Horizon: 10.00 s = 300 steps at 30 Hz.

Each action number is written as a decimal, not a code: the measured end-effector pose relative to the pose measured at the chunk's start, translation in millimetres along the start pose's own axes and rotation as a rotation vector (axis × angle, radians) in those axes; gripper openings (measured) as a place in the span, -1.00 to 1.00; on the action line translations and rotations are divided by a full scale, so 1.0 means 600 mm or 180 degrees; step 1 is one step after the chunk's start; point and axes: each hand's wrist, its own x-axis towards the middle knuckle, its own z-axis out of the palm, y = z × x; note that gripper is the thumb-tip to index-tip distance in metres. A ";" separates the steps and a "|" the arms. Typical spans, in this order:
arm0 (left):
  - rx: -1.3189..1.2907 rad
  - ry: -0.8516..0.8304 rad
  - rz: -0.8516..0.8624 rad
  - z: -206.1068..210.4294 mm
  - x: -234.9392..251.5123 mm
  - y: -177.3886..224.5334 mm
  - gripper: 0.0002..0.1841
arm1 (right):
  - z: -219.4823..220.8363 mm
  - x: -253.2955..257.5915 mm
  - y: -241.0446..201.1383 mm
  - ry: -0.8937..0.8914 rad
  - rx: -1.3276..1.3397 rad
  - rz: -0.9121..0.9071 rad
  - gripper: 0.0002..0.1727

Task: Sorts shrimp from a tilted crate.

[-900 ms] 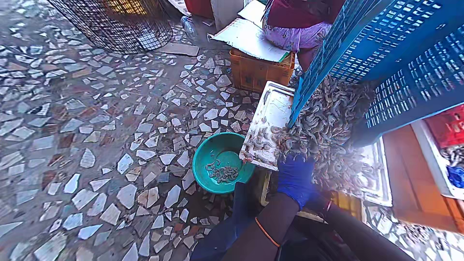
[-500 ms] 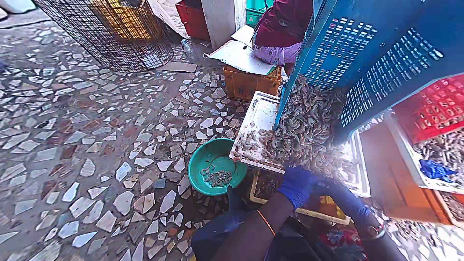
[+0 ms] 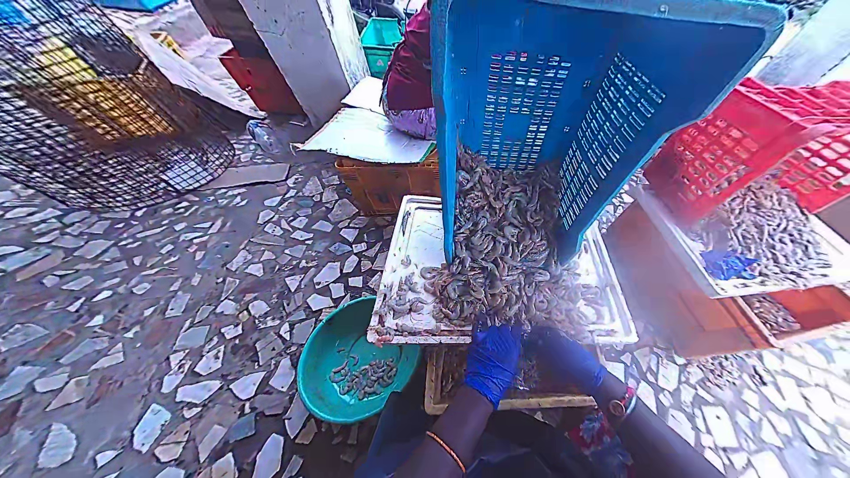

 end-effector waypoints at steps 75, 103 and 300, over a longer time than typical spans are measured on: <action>0.0087 0.0253 -0.1479 -0.067 -0.028 -0.214 -0.25 | -0.278 0.440 -0.305 0.0395 -0.2339 -0.0542 -0.39; -0.0181 -0.0098 -0.1113 -0.051 0.020 -0.092 -0.58 | -0.117 0.227 -0.136 0.0445 -0.2035 -0.1159 -0.42; -0.0438 -0.1610 -0.1186 -0.042 -0.029 -0.082 -0.61 | 0.085 0.120 -0.105 0.0224 -0.2193 -0.0558 -0.60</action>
